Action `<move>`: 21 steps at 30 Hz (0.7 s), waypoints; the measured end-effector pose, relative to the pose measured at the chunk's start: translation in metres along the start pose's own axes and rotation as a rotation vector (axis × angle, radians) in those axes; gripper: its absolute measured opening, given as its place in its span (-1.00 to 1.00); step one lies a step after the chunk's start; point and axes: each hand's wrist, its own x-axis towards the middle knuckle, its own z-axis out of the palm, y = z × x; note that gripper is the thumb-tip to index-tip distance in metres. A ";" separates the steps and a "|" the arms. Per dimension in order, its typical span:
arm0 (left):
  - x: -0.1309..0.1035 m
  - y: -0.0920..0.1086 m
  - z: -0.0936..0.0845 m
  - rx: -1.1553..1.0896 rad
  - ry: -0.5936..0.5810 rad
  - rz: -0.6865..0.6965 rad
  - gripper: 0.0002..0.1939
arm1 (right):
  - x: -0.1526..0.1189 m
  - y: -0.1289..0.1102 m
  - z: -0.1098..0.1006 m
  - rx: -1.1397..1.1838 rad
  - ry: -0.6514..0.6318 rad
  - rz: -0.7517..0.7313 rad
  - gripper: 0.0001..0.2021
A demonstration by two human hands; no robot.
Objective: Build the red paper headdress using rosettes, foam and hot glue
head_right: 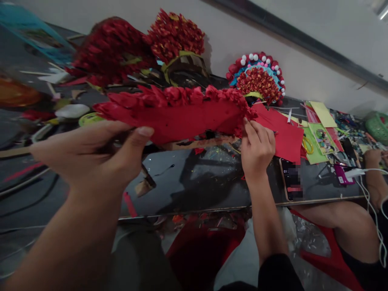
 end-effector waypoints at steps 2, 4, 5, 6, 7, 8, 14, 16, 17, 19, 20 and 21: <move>-0.001 -0.006 -0.002 0.031 0.051 -0.096 -0.81 | 0.002 -0.003 -0.003 0.008 0.002 0.001 -0.81; 0.001 -0.013 -0.004 0.045 0.104 -0.186 -0.77 | 0.004 -0.003 -0.007 0.011 0.009 0.031 -0.82; 0.002 -0.016 -0.005 0.048 0.132 -0.229 -0.75 | 0.006 -0.001 -0.009 0.011 0.007 0.058 -0.81; 0.003 -0.019 -0.007 0.049 0.138 -0.277 -0.73 | 0.007 0.003 -0.012 0.008 -0.007 0.093 -0.79; 0.005 -0.021 -0.008 0.049 0.131 -0.324 -0.71 | 0.008 0.009 -0.015 0.001 -0.045 0.139 -0.77; 0.007 -0.024 -0.009 0.045 0.123 -0.365 -0.71 | 0.007 0.016 -0.017 -0.015 -0.114 0.201 -0.76; 0.013 -0.042 -0.009 -0.058 0.171 -0.506 -0.68 | -0.019 0.064 -0.012 -0.280 -0.839 0.583 -0.57; 0.014 -0.047 -0.010 -0.074 0.185 -0.565 -0.68 | -0.031 0.073 -0.004 -0.311 -0.877 0.612 -0.54; 0.015 -0.048 -0.010 -0.075 0.199 -0.586 -0.68 | -0.036 0.076 0.001 -0.300 -0.858 0.625 -0.56; 0.015 -0.049 -0.013 -0.073 0.181 -0.620 -0.69 | -0.044 0.080 0.009 -0.258 -0.785 0.649 -0.63; 0.016 -0.049 -0.015 -0.070 0.148 -0.631 -0.70 | -0.046 0.081 0.012 -0.235 -0.745 0.660 -0.68; 0.016 -0.048 -0.016 -0.069 0.109 -0.638 -0.72 | -0.048 0.082 0.014 -0.211 -0.705 0.666 -0.72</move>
